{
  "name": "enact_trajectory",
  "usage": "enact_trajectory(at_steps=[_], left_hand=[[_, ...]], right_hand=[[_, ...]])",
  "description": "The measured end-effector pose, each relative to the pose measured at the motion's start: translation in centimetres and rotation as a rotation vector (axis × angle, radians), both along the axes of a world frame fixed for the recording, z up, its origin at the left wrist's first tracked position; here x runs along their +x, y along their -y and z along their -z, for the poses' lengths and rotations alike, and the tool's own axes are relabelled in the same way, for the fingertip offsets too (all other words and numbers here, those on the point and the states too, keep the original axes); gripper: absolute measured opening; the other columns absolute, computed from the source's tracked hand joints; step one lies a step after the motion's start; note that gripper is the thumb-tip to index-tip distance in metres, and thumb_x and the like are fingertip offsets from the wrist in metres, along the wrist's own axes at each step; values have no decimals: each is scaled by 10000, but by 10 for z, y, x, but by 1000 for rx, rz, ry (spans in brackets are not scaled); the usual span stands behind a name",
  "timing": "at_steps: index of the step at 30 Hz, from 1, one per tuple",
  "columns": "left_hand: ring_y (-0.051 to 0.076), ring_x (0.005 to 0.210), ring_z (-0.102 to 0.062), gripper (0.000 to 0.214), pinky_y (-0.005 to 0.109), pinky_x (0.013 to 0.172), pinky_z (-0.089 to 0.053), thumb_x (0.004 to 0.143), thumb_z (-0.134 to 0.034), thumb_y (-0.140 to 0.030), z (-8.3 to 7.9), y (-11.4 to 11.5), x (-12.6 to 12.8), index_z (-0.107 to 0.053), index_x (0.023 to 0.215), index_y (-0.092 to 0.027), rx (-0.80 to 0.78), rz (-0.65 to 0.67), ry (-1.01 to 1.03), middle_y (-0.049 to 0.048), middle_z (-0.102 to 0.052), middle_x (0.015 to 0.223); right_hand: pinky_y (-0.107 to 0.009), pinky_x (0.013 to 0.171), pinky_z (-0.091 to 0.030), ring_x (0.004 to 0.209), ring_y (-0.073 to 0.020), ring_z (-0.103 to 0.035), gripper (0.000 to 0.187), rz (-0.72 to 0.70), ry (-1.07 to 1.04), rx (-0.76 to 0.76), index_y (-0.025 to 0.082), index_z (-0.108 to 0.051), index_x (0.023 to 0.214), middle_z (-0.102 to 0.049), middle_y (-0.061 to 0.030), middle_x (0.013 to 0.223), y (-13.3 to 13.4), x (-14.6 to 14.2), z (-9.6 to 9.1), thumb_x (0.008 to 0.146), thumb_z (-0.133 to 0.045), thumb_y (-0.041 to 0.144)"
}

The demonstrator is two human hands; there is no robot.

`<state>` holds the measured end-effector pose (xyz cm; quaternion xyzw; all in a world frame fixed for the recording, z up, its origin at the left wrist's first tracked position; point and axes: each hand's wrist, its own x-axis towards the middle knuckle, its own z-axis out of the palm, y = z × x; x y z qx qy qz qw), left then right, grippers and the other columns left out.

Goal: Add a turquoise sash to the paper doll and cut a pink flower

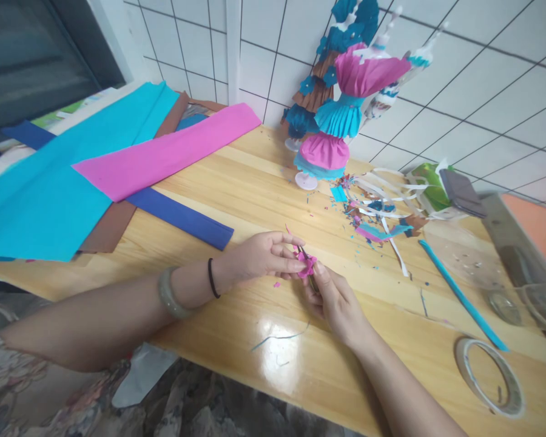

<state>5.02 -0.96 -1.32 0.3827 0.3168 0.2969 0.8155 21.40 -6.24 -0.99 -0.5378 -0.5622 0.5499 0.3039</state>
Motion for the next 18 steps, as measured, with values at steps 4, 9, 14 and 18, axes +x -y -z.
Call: enact_trajectory(at_steps=[4, 9, 14, 18], left_hand=[[108, 674, -609, 473, 254, 663, -457, 634, -751, -185, 4, -1, -1, -523, 1041, -111, 24, -3, -2, 16, -639, 733], [112, 684, -608, 485, 263, 680, -465, 631, -753, -198, 7, -2, -2, -530, 1055, -119, 62, 1, -8, 19, -640, 746], [104, 673, -602, 487, 244, 665, -462, 641, -747, -206, 6, -2, -3, -531, 1069, -122, 84, 8, -29, 13, -639, 734], [107, 682, -606, 485, 254, 680, -466, 642, -746, -216, 6, -2, -4, -532, 1068, -125, 101, 8, -30, 13, -642, 740]], right_hand=[[-225, 383, -192, 418, -83, -231, 456, -14, 8, 0, 195, -425, 691, -299, 65, 506, 0, 1, 0, 877, -294, 591], [-228, 387, -190, 416, -86, -230, 451, -26, 20, 4, 200, -414, 691, -289, 66, 505, 0, 3, 1, 883, -281, 586], [-229, 397, -197, 423, -86, -234, 443, -30, 11, 10, 198, -413, 687, -285, 67, 508, 0, 3, 0, 893, -281, 568], [-233, 406, -196, 431, -87, -237, 432, -32, 4, 15, 197, -416, 690, -289, 67, 508, 0, 3, -1, 902, -282, 549]])
